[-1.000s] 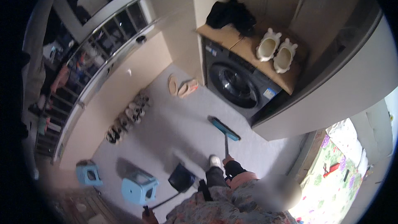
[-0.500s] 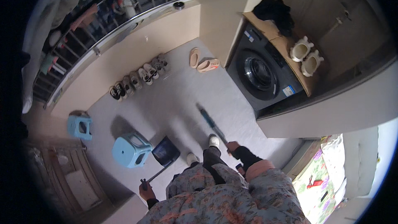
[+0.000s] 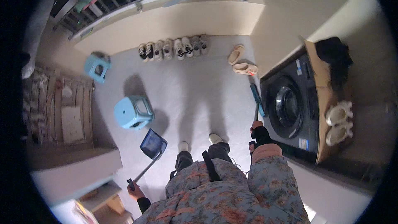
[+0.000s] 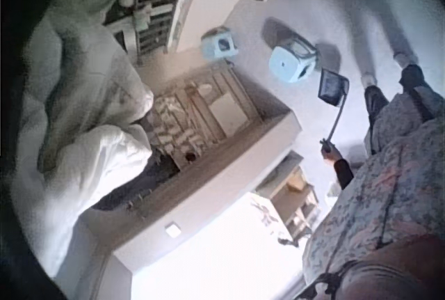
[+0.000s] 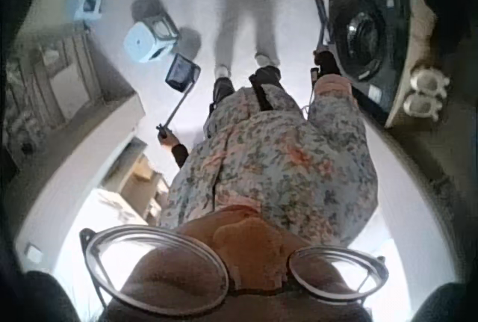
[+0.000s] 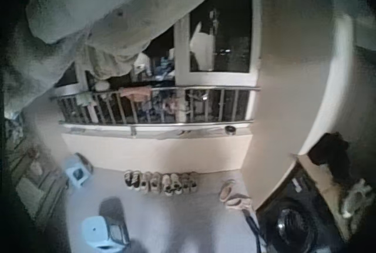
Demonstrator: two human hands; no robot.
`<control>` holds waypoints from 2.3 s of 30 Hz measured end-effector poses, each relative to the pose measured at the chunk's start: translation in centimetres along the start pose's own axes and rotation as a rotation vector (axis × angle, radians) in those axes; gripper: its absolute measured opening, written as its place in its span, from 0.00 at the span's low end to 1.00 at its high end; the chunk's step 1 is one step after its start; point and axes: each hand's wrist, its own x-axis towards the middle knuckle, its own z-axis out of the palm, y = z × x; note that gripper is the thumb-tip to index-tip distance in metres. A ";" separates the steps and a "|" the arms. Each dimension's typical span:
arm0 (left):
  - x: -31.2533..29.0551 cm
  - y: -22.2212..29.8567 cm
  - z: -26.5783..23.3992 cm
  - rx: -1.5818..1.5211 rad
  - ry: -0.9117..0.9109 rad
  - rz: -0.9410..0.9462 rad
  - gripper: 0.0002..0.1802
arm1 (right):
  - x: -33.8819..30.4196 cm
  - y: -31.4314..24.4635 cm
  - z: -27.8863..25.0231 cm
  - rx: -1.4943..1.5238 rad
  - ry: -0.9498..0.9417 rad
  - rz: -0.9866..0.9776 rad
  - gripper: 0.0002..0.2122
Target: The person sweeps the floor with a broom and dustpan in a bedroom and adjacent hallway. They move around furniture and collect debris into the dustpan while navigating the space.
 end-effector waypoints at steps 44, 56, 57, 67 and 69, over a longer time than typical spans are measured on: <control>-49.5 -30.0 -22.7 -0.151 0.473 -0.804 0.11 | -38.6 7.5 33.8 -0.337 -0.812 -0.121 0.13; -51.5 -29.1 -24.3 -0.186 0.562 -0.890 0.11 | -37.8 0.1 33.3 -0.115 -1.223 0.234 0.06; -51.2 -28.9 -24.4 -0.190 0.574 -0.886 0.11 | -37.0 -0.3 31.5 -0.133 -1.221 0.224 0.06; -43.6 -28.2 -24.6 -0.170 0.648 -0.732 0.13 | -31.5 1.7 17.3 -0.200 -0.830 -0.047 0.06; -41.4 -28.4 -25.1 -0.201 0.640 -0.702 0.13 | -30.0 3.8 15.9 -0.176 -0.714 -0.046 0.05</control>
